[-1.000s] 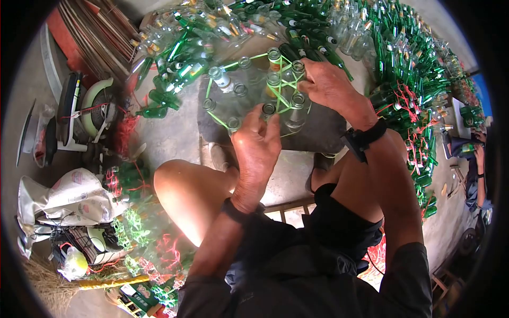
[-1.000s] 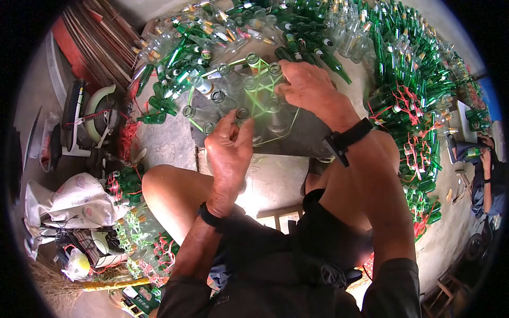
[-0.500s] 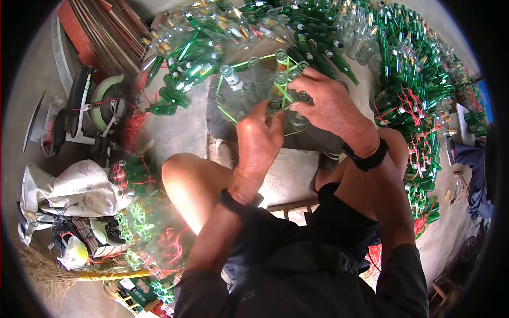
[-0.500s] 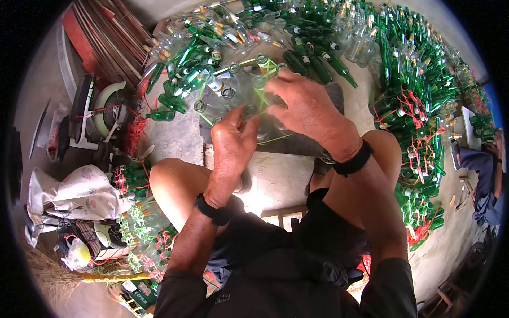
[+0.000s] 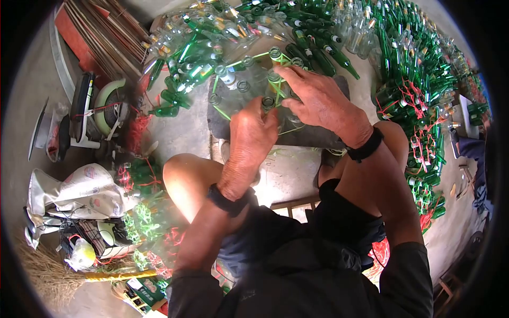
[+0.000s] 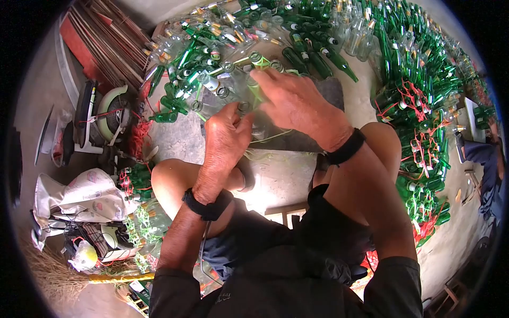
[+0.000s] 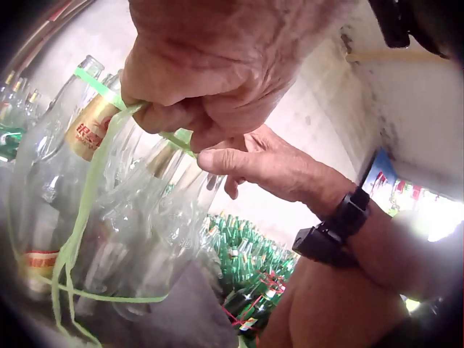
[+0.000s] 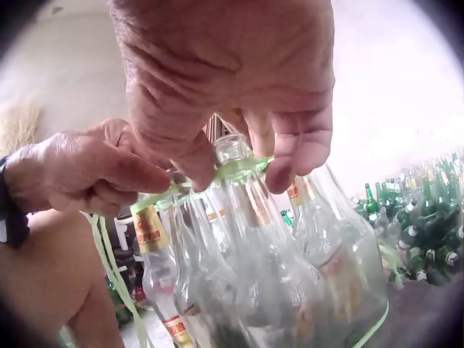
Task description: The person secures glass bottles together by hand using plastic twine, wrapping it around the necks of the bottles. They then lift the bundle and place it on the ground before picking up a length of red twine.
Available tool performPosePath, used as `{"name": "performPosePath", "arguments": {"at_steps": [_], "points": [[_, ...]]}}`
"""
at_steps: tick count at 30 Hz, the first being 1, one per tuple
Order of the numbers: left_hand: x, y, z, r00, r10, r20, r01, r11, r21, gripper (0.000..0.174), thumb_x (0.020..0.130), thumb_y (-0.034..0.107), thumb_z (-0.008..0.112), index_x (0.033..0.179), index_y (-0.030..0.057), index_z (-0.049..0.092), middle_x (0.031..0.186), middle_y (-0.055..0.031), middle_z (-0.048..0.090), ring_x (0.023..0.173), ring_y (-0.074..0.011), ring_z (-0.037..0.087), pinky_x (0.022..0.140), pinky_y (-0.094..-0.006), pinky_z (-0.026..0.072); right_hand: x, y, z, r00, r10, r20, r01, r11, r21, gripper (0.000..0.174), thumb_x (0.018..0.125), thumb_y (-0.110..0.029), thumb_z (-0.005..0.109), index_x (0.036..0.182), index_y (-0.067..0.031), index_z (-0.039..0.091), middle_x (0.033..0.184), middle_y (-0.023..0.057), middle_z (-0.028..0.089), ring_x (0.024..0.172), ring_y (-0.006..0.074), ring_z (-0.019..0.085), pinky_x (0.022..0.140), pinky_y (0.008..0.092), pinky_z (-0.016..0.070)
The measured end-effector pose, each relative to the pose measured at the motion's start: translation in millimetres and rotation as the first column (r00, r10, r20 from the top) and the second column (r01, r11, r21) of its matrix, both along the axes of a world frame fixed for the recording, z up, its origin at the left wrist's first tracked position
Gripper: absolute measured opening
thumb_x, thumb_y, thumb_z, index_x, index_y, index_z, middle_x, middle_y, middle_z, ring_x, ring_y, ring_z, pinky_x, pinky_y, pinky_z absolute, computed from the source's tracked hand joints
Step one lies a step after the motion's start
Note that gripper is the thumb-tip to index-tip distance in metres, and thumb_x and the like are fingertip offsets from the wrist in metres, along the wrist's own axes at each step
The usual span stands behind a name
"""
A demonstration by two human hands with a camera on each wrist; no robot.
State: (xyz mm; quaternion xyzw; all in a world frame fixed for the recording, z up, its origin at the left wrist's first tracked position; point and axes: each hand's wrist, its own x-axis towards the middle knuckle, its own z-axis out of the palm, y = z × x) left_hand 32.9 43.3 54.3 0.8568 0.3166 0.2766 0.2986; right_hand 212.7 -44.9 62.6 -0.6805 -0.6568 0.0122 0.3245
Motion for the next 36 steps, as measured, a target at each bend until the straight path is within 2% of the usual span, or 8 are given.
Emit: {"name": "performPosePath", "arguments": {"at_steps": [8, 9, 10, 18, 23, 33, 35, 36], "points": [[1, 11, 15, 0.983, -0.098, -0.154, 0.111, 0.991, 0.08, 0.033, 0.088, 0.009, 0.075, 0.118, -0.0019, 0.07, 0.067, -0.0199, 0.065, 0.058, -0.0318, 0.066, 0.06, -0.0406, 0.0534, 11, 8, -7, 1.0, 0.009, 0.001, -0.009, 0.999, 0.042, 0.069, 0.082, -0.015, 0.078, 0.144, -0.006, 0.052, 0.132, 0.0207, 0.064, 0.102, 0.0433, 0.069, 0.084, 0.0482, 0.0583], [2, 12, 19, 0.982, -0.1, -0.158, 0.114, 0.99, 0.081, 0.033, 0.088, 0.009, 0.075, 0.118, -0.0019, 0.07, 0.067, -0.0199, 0.065, 0.058, -0.0318, 0.066, 0.06, -0.0406, 0.0534, 10, 9, -4, 1.0, 0.015, 0.004, -0.015, 0.999, 0.041, 0.06, 0.082, -0.015, 0.075, 0.137, -0.0041, 0.053, 0.123, 0.0197, 0.066, 0.1, 0.0436, 0.069, 0.083, 0.05, 0.058], [3, 14, 24, 0.98, -0.129, -0.153, 0.143, 0.986, 0.085, 0.031, 0.088, 0.009, 0.074, 0.117, -0.0016, 0.071, 0.068, -0.0206, 0.066, 0.059, -0.0323, 0.067, 0.061, -0.0409, 0.0537, 10, 10, -3, 1.0, 0.02, 0.006, -0.02, 0.999, 0.041, 0.052, 0.083, -0.015, 0.072, 0.131, -0.0022, 0.055, 0.115, 0.0187, 0.068, 0.097, 0.0438, 0.069, 0.081, 0.0517, 0.0577], [18, 42, 49, 0.918, -0.309, -0.246, 0.346, 0.931, 0.119, 0.015, 0.089, 0.006, 0.072, 0.103, 0.0016, 0.075, 0.075, -0.0228, 0.068, 0.068, -0.0373, 0.071, 0.064, -0.0421, 0.0551, 10, 15, -1, 1.0, 0.025, -0.016, -0.025, 0.999, 0.026, 0.047, 0.082, -0.016, 0.072, 0.123, -0.0003, 0.056, 0.113, 0.0206, 0.069, 0.098, 0.0458, 0.069, 0.082, 0.0544, 0.0563], [22, 61, 54, 0.843, -0.405, -0.353, 0.502, 0.829, 0.246, 0.009, 0.089, 0.006, 0.074, 0.096, 0.0013, 0.076, 0.079, -0.0222, 0.069, 0.072, -0.0388, 0.071, 0.065, -0.0438, 0.0552, 8, 17, -1, 1.0, 0.016, -0.019, -0.015, 1.0, 0.018, 0.044, 0.083, -0.015, 0.07, 0.121, 0.0002, 0.056, 0.112, 0.0213, 0.069, 0.097, 0.0462, 0.069, 0.082, 0.0547, 0.0562], [35, 84, 55, 0.82, -0.455, -0.348, 0.536, 0.824, 0.186, 0.008, 0.086, 0.008, 0.079, 0.089, 0.001, 0.076, 0.073, -0.021, 0.067, 0.062, -0.0351, 0.065, 0.06, -0.0423, 0.0514, 6, 19, -4, 0.998, 0.019, -0.064, -0.017, 0.999, 0.039, 0.035, 0.084, -0.012, 0.068, 0.114, -0.0009, 0.054, 0.11, 0.0206, 0.067, 0.098, 0.0462, 0.068, 0.081, 0.0557, 0.056], [38, 91, 50, 0.81, -0.491, -0.321, 0.547, 0.83, 0.112, 0.008, 0.088, 0.008, 0.079, 0.088, 0.0001, 0.076, 0.066, -0.0157, 0.064, 0.056, -0.0241, 0.059, 0.056, -0.0379, 0.0479, 6, 18, -3, 0.998, 0.02, -0.067, -0.018, 0.999, 0.042, 0.034, 0.085, -0.012, 0.068, 0.113, -0.0012, 0.053, 0.11, 0.0204, 0.067, 0.098, 0.0463, 0.068, 0.08, 0.0558, 0.0559], [38, 92, 48, 0.811, -0.49, -0.321, 0.546, 0.831, 0.112, 0.008, 0.088, 0.008, 0.079, 0.088, 0.0001, 0.076, 0.066, -0.0157, 0.064, 0.056, -0.0241, 0.059, 0.056, -0.0379, 0.0479, 6, 17, -2, 0.998, 0.018, -0.068, -0.016, 0.999, 0.03, 0.034, 0.085, -0.012, 0.068, 0.113, -0.0016, 0.052, 0.11, 0.0203, 0.066, 0.098, 0.0465, 0.068, 0.08, 0.0561, 0.0558]]}}
